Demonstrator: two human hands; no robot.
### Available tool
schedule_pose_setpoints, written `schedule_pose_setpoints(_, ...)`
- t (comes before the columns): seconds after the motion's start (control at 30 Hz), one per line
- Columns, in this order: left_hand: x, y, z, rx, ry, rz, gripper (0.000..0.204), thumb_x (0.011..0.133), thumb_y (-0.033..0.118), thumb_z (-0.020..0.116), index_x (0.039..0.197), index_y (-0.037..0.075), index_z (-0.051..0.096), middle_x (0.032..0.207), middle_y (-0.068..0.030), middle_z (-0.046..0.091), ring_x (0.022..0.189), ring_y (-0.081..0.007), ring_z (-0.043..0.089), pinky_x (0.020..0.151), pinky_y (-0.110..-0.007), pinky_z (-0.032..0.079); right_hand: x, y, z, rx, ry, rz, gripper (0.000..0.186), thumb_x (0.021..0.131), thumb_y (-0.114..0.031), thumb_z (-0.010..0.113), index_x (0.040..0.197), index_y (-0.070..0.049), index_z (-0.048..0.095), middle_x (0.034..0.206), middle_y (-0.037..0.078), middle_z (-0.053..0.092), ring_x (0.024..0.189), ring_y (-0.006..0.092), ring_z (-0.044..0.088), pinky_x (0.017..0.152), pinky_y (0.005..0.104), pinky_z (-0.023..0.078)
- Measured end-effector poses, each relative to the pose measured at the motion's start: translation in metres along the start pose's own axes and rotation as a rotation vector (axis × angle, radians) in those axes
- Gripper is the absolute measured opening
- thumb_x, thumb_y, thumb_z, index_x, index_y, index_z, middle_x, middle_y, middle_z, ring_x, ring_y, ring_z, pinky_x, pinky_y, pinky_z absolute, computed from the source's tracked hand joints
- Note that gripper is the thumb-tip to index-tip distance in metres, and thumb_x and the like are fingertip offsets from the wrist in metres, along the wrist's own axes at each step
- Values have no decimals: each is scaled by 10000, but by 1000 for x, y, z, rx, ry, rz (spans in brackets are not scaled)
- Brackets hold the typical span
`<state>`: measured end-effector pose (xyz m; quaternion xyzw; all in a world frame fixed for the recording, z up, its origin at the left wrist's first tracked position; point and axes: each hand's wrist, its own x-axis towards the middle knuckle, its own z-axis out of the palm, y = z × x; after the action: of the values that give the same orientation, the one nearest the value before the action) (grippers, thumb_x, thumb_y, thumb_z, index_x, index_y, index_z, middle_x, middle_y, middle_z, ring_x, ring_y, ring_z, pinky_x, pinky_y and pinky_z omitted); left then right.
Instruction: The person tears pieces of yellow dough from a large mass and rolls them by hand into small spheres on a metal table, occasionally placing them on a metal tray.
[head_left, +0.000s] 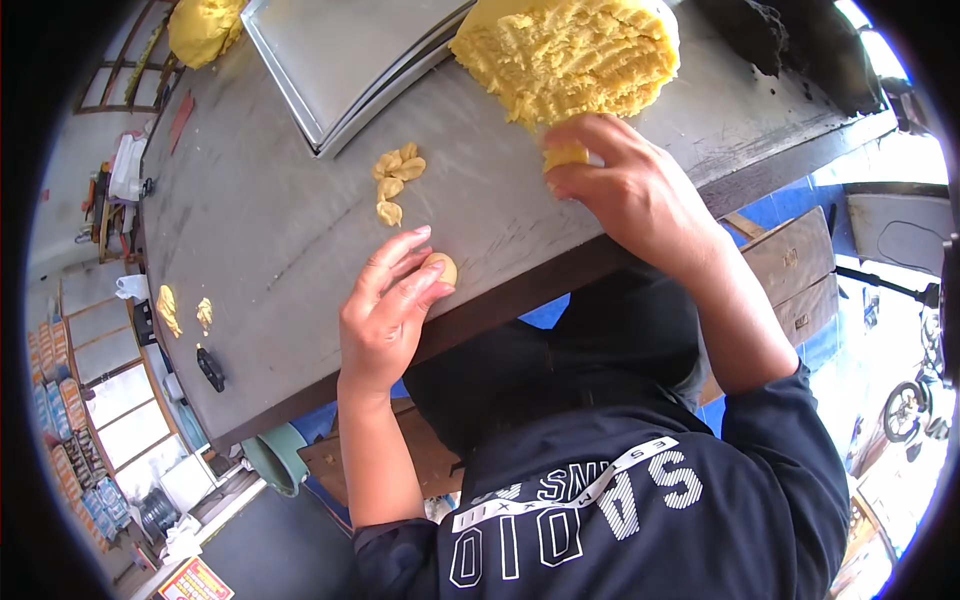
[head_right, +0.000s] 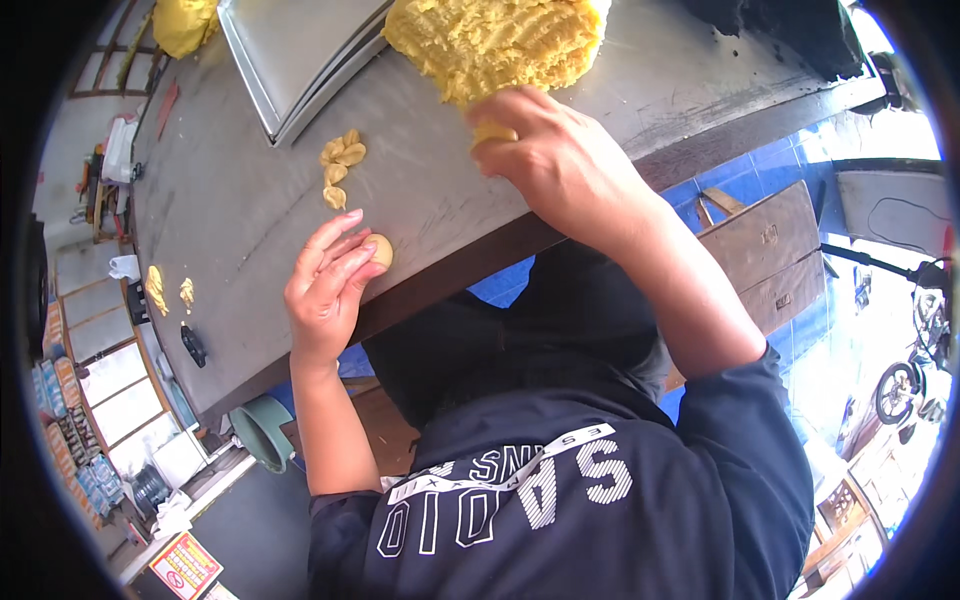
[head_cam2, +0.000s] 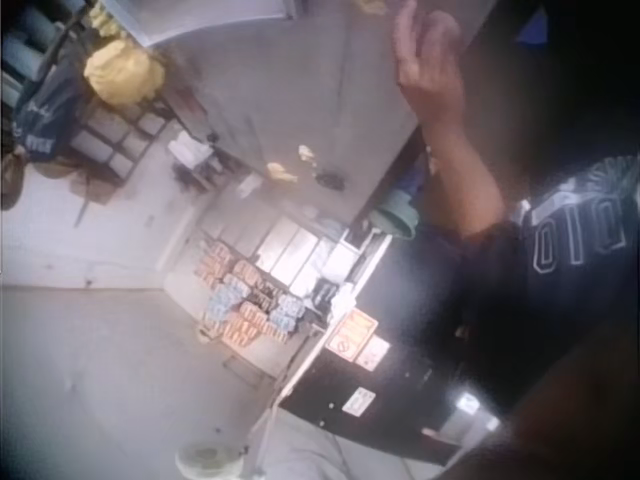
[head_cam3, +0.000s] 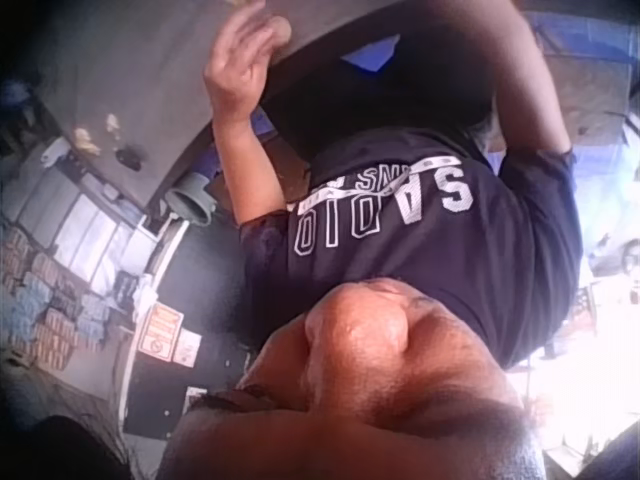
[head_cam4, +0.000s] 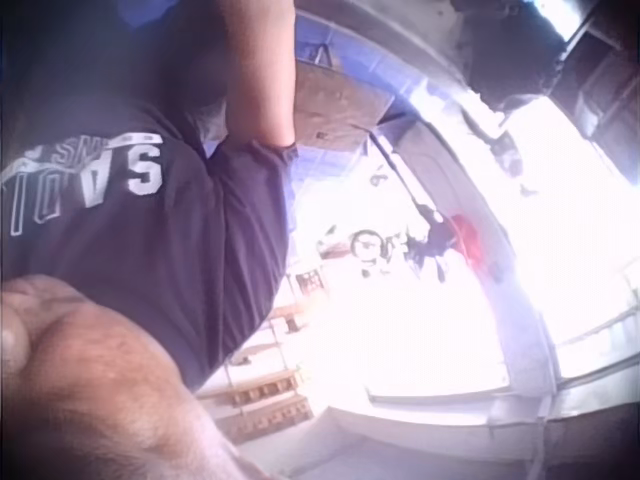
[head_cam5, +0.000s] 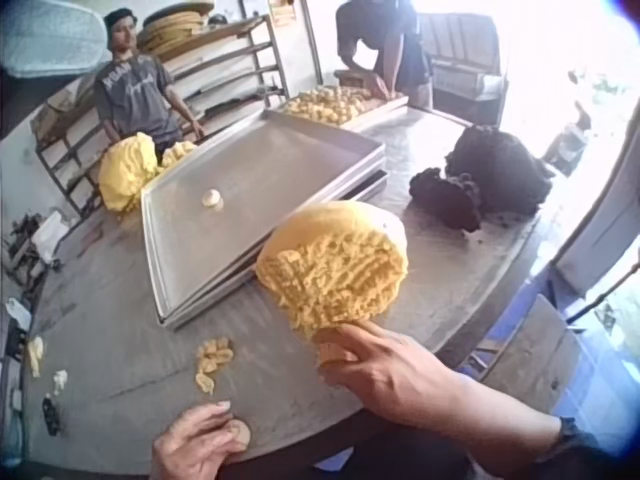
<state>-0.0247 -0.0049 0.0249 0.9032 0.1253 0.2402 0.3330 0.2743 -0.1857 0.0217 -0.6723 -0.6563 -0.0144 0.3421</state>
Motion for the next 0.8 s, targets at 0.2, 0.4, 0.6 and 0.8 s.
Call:
schedule_pose_setpoints(0.2, 12, -10, -4, 43, -75, -111, 144, 1011, 50, 870, 1088, -2, 760, 1259, -118, 722, 970, -245, 744, 878, -360, 611, 18, -5, -10, -218, -35, 52, 268, 891, 12, 723, 1126, -47, 836, 1264, 81, 740, 1181, 317, 731, 985, 436, 636)
schedule_pose_setpoints(0.4, -6, 4, 13, 35, 182, -244, 165, 1008, 74, 885, 1072, -8, 757, 1216, -139, 771, 973, -297, 773, 880, -400, 628, 34, -2, 6, -152, -128, 53, 207, 905, -6, 699, 1077, -44, 807, 1213, 104, 741, 1153, 335, 732, 966, 443, 635)
schedule_pose_setpoints(0.6, -10, 35, 33, 465, 242, -40, 163, 1011, 63, 875, 1059, -12, 739, 1316, -158, 770, 1025, -331, 799, 821, -451, 648, 15, -20, -1, 23, -98, 33, 250, 880, 22, 699, 1100, -38, 802, 1158, 122, 751, 1125, 350, 739, 982, 460, 620)
schedule_pose_setpoints(0.8, 9, 18, 7, 68, -41, -344, 161, 1079, 83, 787, 1063, 25, 638, 1279, -155, 657, 918, -298, 686, 834, -418, 595, 22, -3, 11, -229, -11, 108, 211, 927, -31, 674, 1123, -51, 749, 1119, 116, 740, 1089, 351, 754, 928, 451, 644)
